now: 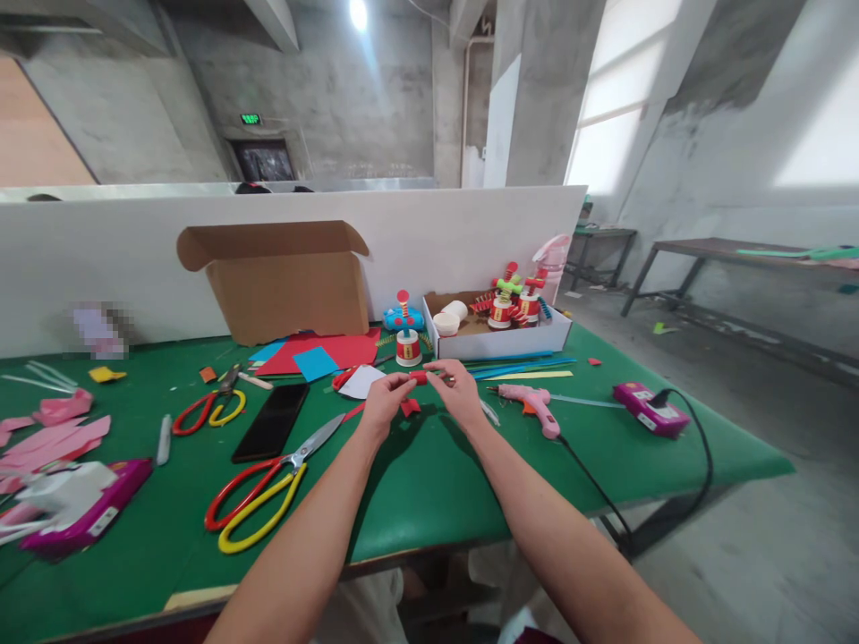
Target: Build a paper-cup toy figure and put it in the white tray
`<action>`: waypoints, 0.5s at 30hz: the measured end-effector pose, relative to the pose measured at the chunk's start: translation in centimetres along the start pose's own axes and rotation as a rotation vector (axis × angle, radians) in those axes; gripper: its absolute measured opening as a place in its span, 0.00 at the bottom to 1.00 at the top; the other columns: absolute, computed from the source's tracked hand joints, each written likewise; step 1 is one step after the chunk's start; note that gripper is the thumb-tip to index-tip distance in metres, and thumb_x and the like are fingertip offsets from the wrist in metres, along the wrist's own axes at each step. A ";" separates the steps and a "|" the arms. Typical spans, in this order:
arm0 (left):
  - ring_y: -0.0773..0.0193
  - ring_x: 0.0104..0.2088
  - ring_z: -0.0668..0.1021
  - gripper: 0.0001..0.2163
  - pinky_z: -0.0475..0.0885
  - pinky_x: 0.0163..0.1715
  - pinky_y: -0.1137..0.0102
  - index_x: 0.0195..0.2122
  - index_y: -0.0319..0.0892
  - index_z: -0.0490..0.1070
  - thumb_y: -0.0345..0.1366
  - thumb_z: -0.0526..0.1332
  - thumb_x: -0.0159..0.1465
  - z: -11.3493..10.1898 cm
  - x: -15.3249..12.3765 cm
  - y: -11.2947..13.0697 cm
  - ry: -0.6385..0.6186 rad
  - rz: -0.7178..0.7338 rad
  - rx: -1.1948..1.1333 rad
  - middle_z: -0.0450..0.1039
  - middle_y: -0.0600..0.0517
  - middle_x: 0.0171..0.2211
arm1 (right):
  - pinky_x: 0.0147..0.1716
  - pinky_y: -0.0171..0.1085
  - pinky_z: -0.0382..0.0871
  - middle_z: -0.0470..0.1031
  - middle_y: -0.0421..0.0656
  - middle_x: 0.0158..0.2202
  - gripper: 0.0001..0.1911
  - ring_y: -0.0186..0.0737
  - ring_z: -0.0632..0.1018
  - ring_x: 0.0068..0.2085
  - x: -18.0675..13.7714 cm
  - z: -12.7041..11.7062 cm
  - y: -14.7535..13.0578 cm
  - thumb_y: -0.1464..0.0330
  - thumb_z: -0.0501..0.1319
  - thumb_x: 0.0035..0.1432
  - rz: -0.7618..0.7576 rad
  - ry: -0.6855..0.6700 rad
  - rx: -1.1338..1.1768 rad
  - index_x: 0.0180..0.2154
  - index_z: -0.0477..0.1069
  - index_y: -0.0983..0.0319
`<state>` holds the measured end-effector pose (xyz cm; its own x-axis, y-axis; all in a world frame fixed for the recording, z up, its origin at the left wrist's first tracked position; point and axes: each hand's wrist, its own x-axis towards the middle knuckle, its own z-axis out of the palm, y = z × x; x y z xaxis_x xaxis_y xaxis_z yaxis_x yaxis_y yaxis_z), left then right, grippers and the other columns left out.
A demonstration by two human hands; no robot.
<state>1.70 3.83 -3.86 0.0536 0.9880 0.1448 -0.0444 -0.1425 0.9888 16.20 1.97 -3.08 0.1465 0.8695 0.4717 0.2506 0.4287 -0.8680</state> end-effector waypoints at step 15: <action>0.63 0.28 0.75 0.14 0.68 0.31 0.69 0.27 0.41 0.77 0.45 0.68 0.44 0.2 -0.2 0.5 -0.072 0.047 0.007 0.76 0.52 0.24 | 0.37 0.38 0.71 0.80 0.42 0.35 0.08 0.39 0.78 0.34 -0.1 0.4 0.3 0.65 0.64 0.49 0.073 -0.126 0.061 0.33 0.76 0.60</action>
<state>1.84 3.59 -3.43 0.1232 0.9734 0.1932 -0.0414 -0.1895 0.9810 15.89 2.12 -3.42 0.0398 0.9213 0.3869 0.1843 0.3738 -0.9090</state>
